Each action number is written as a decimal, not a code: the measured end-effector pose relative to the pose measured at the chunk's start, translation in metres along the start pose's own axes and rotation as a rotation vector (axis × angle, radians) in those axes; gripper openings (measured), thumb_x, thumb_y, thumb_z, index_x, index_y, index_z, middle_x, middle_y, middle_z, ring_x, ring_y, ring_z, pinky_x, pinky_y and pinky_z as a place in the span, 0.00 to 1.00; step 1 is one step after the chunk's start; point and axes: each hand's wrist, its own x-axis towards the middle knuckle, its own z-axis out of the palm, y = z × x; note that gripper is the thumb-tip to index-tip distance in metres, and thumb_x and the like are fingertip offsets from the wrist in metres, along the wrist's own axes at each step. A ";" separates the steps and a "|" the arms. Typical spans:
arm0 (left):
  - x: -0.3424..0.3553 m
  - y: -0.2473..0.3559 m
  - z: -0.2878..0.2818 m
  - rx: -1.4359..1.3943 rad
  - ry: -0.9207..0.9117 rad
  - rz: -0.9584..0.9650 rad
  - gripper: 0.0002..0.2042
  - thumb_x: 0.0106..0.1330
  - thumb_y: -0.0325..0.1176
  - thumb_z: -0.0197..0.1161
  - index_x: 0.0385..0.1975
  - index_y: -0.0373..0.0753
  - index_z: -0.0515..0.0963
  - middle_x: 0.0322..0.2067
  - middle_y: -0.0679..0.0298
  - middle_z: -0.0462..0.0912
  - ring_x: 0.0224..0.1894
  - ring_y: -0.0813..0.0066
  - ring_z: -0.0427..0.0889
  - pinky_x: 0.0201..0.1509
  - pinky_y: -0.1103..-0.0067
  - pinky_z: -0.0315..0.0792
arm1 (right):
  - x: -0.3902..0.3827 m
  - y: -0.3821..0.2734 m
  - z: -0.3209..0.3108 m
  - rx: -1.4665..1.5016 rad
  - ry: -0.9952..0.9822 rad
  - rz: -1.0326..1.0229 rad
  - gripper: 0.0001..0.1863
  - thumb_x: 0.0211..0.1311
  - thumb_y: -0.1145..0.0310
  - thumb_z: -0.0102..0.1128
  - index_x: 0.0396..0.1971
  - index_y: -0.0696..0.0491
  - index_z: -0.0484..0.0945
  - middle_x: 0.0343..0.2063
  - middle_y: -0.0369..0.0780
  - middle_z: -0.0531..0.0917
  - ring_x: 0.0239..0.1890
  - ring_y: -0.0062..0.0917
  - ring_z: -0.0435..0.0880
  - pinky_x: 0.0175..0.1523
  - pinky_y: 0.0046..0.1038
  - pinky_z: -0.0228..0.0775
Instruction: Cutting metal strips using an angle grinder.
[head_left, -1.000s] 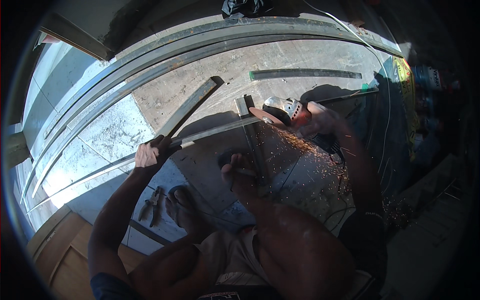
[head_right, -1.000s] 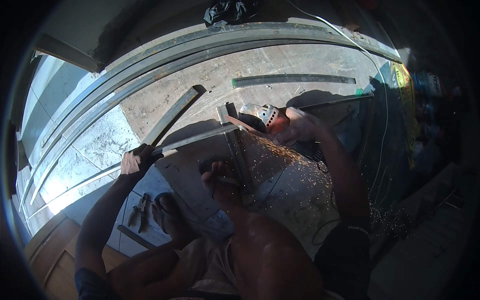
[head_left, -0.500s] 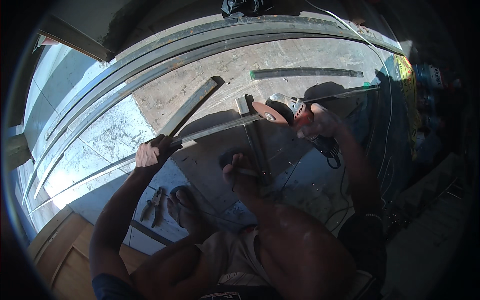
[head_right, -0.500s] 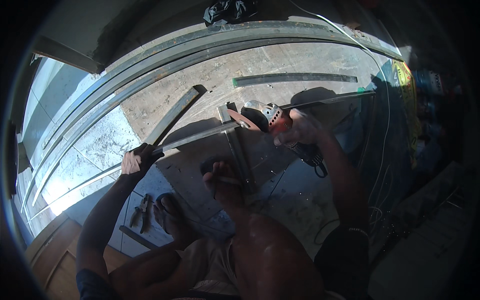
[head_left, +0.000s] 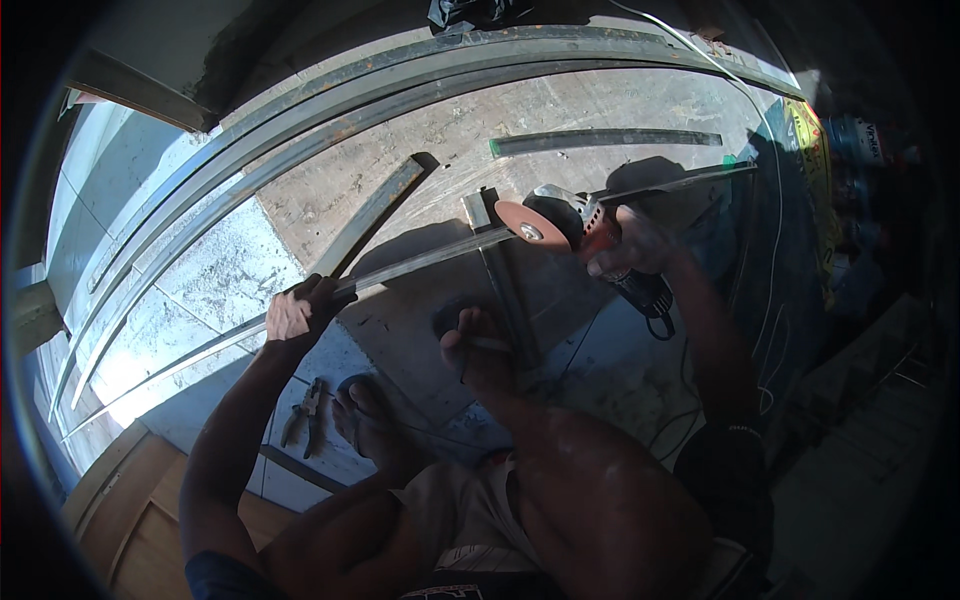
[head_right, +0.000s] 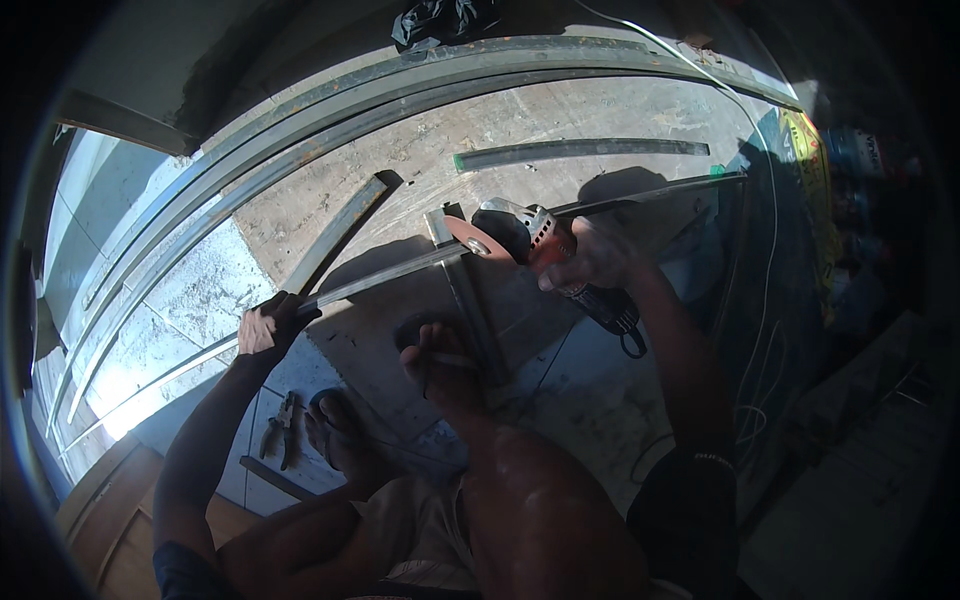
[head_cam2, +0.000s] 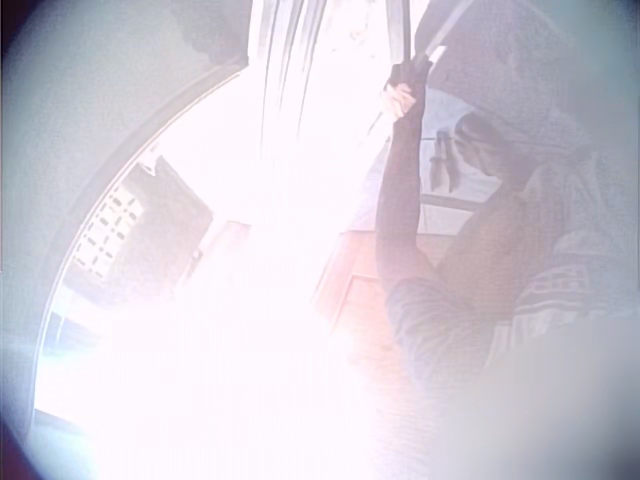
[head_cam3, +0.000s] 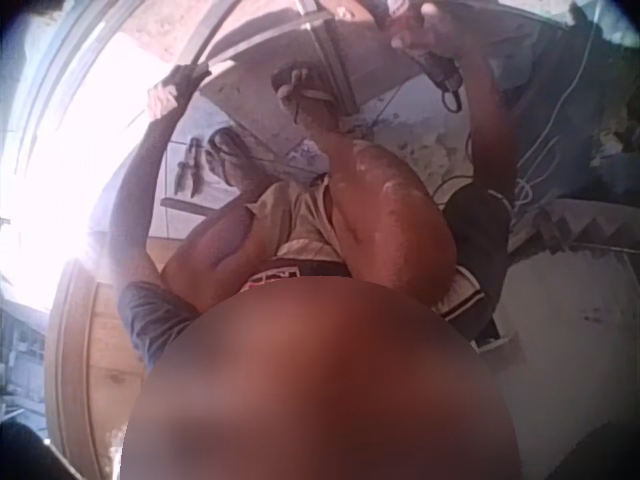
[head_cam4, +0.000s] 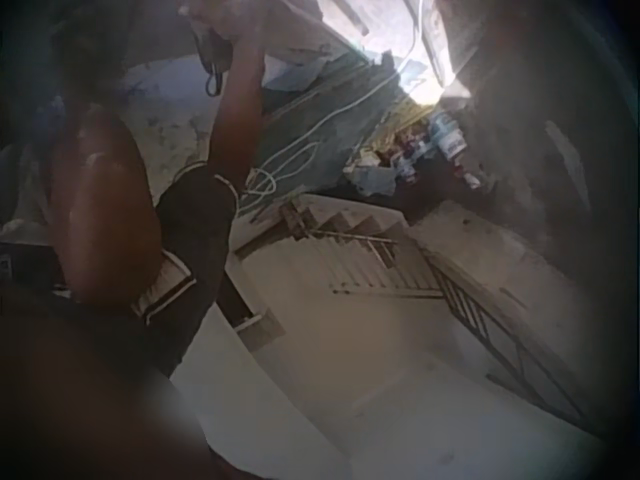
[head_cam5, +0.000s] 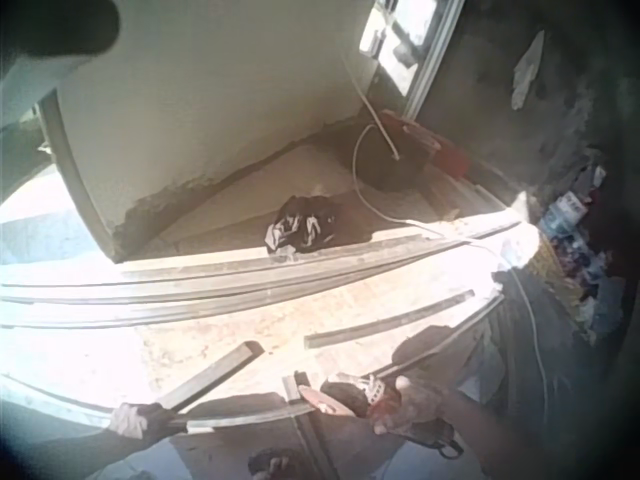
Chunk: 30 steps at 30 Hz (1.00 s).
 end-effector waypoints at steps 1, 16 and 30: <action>0.001 -0.003 0.002 0.006 0.006 0.014 0.15 0.65 0.42 0.64 0.49 0.49 0.85 0.39 0.61 0.89 0.30 0.61 0.88 0.32 0.69 0.80 | 0.000 0.000 0.000 -0.040 0.022 -0.006 0.27 0.39 0.57 0.82 0.38 0.56 0.82 0.34 0.39 0.86 0.38 0.27 0.85 0.45 0.31 0.76; 0.004 0.013 -0.016 -0.047 -0.017 0.002 0.19 0.66 0.34 0.56 0.57 0.53 0.82 0.48 0.62 0.87 0.28 0.63 0.80 0.35 0.68 0.73 | -0.005 -0.011 0.005 -0.146 0.091 -0.131 0.30 0.39 0.53 0.83 0.40 0.56 0.84 0.33 0.41 0.88 0.37 0.29 0.87 0.45 0.32 0.77; -0.010 -0.003 0.008 0.031 0.067 0.020 0.19 0.66 0.33 0.56 0.56 0.52 0.82 0.49 0.64 0.87 0.27 0.65 0.78 0.36 0.69 0.73 | 0.003 0.001 0.007 -0.123 0.059 -0.103 0.33 0.39 0.48 0.82 0.42 0.55 0.83 0.36 0.44 0.88 0.42 0.35 0.87 0.49 0.35 0.76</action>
